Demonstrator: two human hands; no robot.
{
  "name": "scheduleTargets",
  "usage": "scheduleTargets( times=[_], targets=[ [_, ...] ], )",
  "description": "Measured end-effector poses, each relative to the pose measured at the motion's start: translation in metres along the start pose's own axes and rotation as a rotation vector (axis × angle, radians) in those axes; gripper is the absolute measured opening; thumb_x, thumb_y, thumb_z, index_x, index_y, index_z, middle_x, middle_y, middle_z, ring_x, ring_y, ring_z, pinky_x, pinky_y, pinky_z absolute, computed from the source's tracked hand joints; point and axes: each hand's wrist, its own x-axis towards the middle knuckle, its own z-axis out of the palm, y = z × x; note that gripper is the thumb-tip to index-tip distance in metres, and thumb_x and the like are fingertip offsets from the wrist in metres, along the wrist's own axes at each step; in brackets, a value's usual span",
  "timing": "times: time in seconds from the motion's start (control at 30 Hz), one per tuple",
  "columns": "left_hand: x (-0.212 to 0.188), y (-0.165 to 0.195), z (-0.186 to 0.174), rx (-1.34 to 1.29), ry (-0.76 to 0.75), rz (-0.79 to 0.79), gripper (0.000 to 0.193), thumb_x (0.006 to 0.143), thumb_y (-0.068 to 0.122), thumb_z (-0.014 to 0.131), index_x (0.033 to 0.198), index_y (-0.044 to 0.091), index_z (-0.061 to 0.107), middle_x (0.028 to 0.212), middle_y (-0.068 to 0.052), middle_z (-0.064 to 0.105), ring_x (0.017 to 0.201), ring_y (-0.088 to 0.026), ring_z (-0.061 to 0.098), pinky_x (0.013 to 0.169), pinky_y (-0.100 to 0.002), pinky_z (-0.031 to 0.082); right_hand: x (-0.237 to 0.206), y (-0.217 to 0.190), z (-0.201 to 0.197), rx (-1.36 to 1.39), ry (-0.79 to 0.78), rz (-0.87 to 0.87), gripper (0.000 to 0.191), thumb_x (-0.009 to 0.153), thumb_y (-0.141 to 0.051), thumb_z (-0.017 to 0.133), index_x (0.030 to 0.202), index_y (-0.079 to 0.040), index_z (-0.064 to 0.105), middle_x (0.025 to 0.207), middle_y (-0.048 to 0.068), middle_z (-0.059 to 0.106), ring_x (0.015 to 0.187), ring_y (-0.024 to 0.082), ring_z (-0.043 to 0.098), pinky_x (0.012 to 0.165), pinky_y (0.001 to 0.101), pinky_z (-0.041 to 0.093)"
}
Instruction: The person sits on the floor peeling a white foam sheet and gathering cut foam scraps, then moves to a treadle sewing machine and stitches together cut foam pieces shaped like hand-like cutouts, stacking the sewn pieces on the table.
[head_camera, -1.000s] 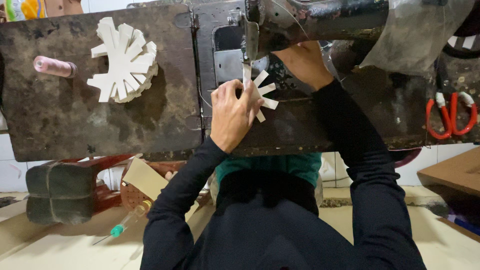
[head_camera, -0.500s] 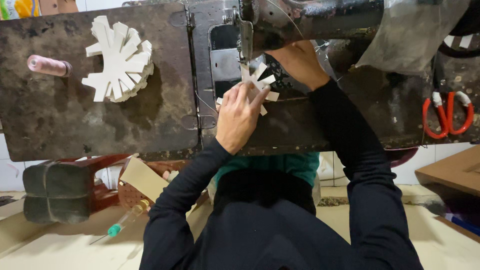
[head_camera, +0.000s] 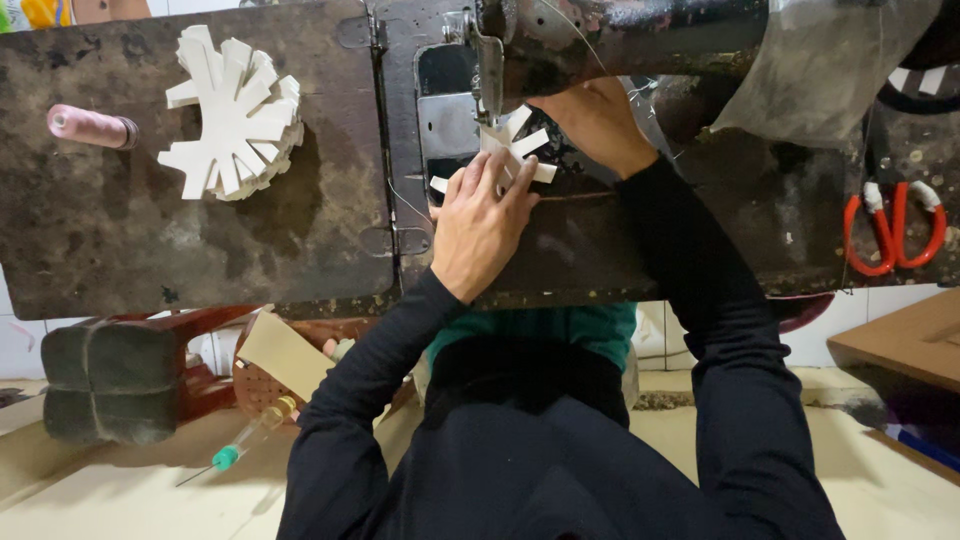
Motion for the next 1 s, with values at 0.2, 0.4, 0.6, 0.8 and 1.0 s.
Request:
scheduleTargets(
  times=[0.2, 0.4, 0.6, 0.8, 1.0],
  targets=[
    [0.005, 0.002, -0.006, -0.008, 0.019, -0.013, 0.045, 0.099, 0.031, 0.072, 0.137, 0.008, 0.064, 0.135, -0.019, 0.057, 0.129, -0.034, 0.054, 0.106, -0.045, 0.043, -0.001, 0.002, -0.002, -0.179, 0.030, -0.062, 0.017, 0.109, -0.005, 0.066, 0.125, 0.000, 0.070, 0.119, 0.000, 0.071, 0.109, 0.010, 0.066, 0.097, 0.0281, 0.057],
    [0.008, 0.001, -0.008, 0.014, 0.027, -0.026, 0.048, 0.097, 0.039, 0.073, 0.130, 0.005, 0.066, 0.134, -0.020, 0.059, 0.128, -0.035, 0.055, 0.105, -0.046, 0.042, -0.002, 0.008, -0.011, -0.220, -0.031, -0.065, 0.019, 0.108, -0.008, 0.066, 0.125, 0.000, 0.069, 0.120, 0.002, 0.073, 0.110, 0.011, 0.069, 0.098, 0.0286, 0.059],
    [0.005, -0.010, -0.008, -0.015, 0.024, -0.047, 0.033, 0.096, 0.033, 0.074, 0.113, 0.006, 0.067, 0.135, -0.022, 0.059, 0.128, -0.037, 0.056, 0.108, -0.047, 0.042, -0.003, 0.008, -0.015, -1.023, 0.009, 0.100, 0.016, 0.105, -0.015, 0.068, 0.109, -0.005, 0.080, 0.093, 0.004, 0.077, 0.082, 0.011, 0.070, 0.073, 0.0300, 0.054],
    [0.004, -0.038, -0.007, 0.073, -0.014, -0.086, 0.034, 0.085, 0.013, 0.073, 0.113, -0.002, 0.062, 0.131, -0.023, 0.054, 0.125, -0.039, 0.054, 0.108, -0.049, 0.041, -0.004, 0.001, -0.009, -0.741, -0.035, -0.229, 0.013, 0.108, -0.006, 0.069, 0.117, 0.002, 0.072, 0.109, 0.005, 0.075, 0.098, 0.012, 0.068, 0.084, 0.0284, 0.055],
    [0.014, -0.065, -0.011, -0.028, -0.028, -0.131, 0.050, 0.085, 0.006, 0.072, 0.131, -0.001, 0.054, 0.140, -0.021, 0.054, 0.131, -0.038, 0.053, 0.115, -0.048, 0.040, -0.001, 0.004, -0.010, -0.547, -0.059, -0.157, 0.015, 0.107, -0.005, 0.067, 0.120, -0.001, 0.072, 0.113, 0.004, 0.075, 0.104, 0.011, 0.070, 0.090, 0.0280, 0.057]
  ],
)
